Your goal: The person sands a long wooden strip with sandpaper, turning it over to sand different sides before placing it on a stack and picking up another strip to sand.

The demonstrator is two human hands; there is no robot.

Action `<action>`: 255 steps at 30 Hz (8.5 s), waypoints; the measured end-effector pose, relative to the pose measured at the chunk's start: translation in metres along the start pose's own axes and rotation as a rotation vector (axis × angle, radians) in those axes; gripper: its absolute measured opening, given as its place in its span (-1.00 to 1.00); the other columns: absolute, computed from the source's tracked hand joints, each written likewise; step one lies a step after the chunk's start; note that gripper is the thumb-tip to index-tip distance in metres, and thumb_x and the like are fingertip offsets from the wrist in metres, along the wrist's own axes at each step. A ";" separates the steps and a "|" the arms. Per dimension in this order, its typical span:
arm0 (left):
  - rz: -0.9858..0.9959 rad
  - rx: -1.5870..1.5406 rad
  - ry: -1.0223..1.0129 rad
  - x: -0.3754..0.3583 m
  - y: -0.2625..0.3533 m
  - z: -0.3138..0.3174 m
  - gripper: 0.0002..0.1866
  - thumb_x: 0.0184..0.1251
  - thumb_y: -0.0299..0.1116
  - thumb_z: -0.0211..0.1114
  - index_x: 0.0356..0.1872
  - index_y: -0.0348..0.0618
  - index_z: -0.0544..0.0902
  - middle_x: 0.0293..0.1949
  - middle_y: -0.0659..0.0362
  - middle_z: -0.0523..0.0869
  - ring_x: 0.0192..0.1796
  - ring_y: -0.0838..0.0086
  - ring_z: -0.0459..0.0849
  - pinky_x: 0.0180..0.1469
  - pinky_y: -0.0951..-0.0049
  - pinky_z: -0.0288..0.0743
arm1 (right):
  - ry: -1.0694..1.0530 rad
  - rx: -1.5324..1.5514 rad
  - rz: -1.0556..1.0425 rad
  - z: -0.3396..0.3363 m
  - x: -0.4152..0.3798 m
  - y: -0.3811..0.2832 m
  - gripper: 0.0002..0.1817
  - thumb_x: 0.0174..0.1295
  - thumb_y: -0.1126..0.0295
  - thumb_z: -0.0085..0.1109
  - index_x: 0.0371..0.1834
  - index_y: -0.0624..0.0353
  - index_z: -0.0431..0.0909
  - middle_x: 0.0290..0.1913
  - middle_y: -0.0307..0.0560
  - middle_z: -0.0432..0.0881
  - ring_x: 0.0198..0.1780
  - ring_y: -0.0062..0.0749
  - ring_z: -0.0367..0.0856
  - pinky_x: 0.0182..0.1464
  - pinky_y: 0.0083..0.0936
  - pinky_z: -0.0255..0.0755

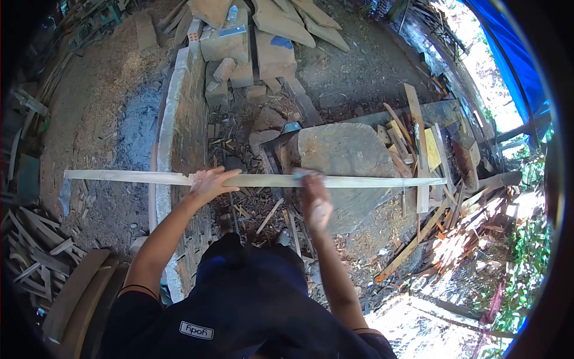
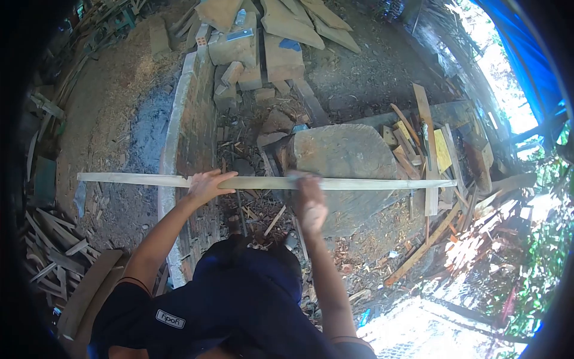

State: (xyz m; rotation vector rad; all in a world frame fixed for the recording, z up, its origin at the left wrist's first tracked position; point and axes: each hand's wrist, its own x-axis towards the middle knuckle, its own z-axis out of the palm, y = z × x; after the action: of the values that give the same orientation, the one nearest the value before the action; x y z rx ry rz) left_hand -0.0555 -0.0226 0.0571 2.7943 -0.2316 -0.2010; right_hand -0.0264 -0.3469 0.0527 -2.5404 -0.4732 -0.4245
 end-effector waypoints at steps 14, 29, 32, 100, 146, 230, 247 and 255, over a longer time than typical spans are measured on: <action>0.228 0.191 0.289 -0.012 -0.015 0.015 -0.42 0.22 0.23 0.33 0.30 0.56 0.58 -0.31 0.21 0.64 -0.30 0.27 0.74 -0.29 0.29 0.64 | 0.126 -0.113 0.139 -0.023 0.001 0.083 -0.77 0.33 0.51 0.14 0.00 0.20 0.68 0.07 -0.01 0.74 0.17 -0.21 0.70 0.22 -0.43 0.57; 0.264 0.155 0.000 -0.020 -0.006 -0.005 -0.42 0.37 0.19 0.21 0.43 0.77 0.38 -0.39 0.23 0.51 -0.53 0.35 0.61 -0.48 0.31 0.58 | 0.141 -0.224 0.305 -0.020 0.012 0.086 -0.72 0.34 0.47 0.14 0.07 0.19 0.70 0.18 0.11 0.69 0.19 -0.04 0.69 0.20 -0.29 0.59; 0.244 0.148 0.061 -0.003 0.024 0.013 -0.41 0.37 0.18 0.22 0.44 0.75 0.38 -0.38 0.21 0.52 -0.52 0.33 0.62 -0.48 0.28 0.57 | 0.178 -0.107 0.044 0.027 -0.008 0.056 -0.67 0.29 0.47 0.15 0.11 0.19 0.67 0.20 0.08 0.68 0.28 -0.02 0.63 0.25 -0.24 0.55; 0.192 0.134 -0.137 -0.060 -0.040 -0.026 -0.43 0.37 0.17 0.24 0.42 0.83 0.37 -0.47 0.19 0.51 -0.53 0.26 0.62 -0.41 0.21 0.60 | 0.109 0.067 -0.144 -0.026 -0.004 0.089 -0.62 0.44 0.38 -0.05 0.15 0.30 0.66 0.19 0.07 0.69 0.24 -0.06 0.66 0.41 -0.24 0.41; 0.351 0.128 -0.129 -0.059 -0.048 -0.024 -0.38 0.35 0.06 0.33 0.42 0.77 0.39 -0.55 0.16 0.53 -0.55 0.23 0.65 -0.44 0.22 0.62 | 0.198 -0.198 0.219 -0.025 0.011 0.145 -0.72 0.43 0.46 0.06 0.10 0.23 0.69 0.13 0.12 0.71 0.22 -0.02 0.67 0.22 -0.20 0.58; 0.127 0.007 -0.173 0.049 0.111 0.043 -0.21 0.07 0.47 0.32 -0.23 -0.22 0.69 -0.50 -0.03 0.75 -0.37 0.00 0.80 -0.26 0.01 0.66 | 0.145 -0.029 0.195 -0.024 0.009 0.089 -0.79 0.44 0.44 0.08 -0.06 0.24 0.71 0.06 0.03 0.75 0.09 -0.09 0.72 0.23 -0.27 0.54; -0.125 -0.159 -0.316 -0.011 0.036 0.017 -0.32 0.00 0.43 0.41 -0.19 -0.02 0.80 -0.35 0.03 0.80 -0.23 0.09 0.81 -0.14 0.10 0.66 | 0.042 0.154 -0.148 0.008 -0.031 0.014 -0.64 0.43 0.45 0.10 0.24 0.31 0.60 0.24 0.10 0.66 0.34 -0.01 0.57 0.47 -0.13 0.34; -0.105 -0.158 -0.314 -0.009 0.042 0.013 -0.34 0.01 0.40 0.42 -0.19 -0.01 0.80 -0.36 0.05 0.81 -0.23 0.12 0.81 -0.15 0.12 0.66 | 0.214 -0.088 0.204 -0.020 -0.007 0.113 -0.70 0.50 0.40 0.04 0.10 0.33 0.67 0.12 0.09 0.72 0.15 -0.03 0.72 0.20 -0.31 0.62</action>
State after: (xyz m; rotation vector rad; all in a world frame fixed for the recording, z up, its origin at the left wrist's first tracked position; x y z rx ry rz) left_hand -0.0720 -0.0637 0.0600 2.6085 -0.1354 -0.6553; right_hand 0.0091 -0.4506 0.0180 -2.5569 -0.1164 -0.6429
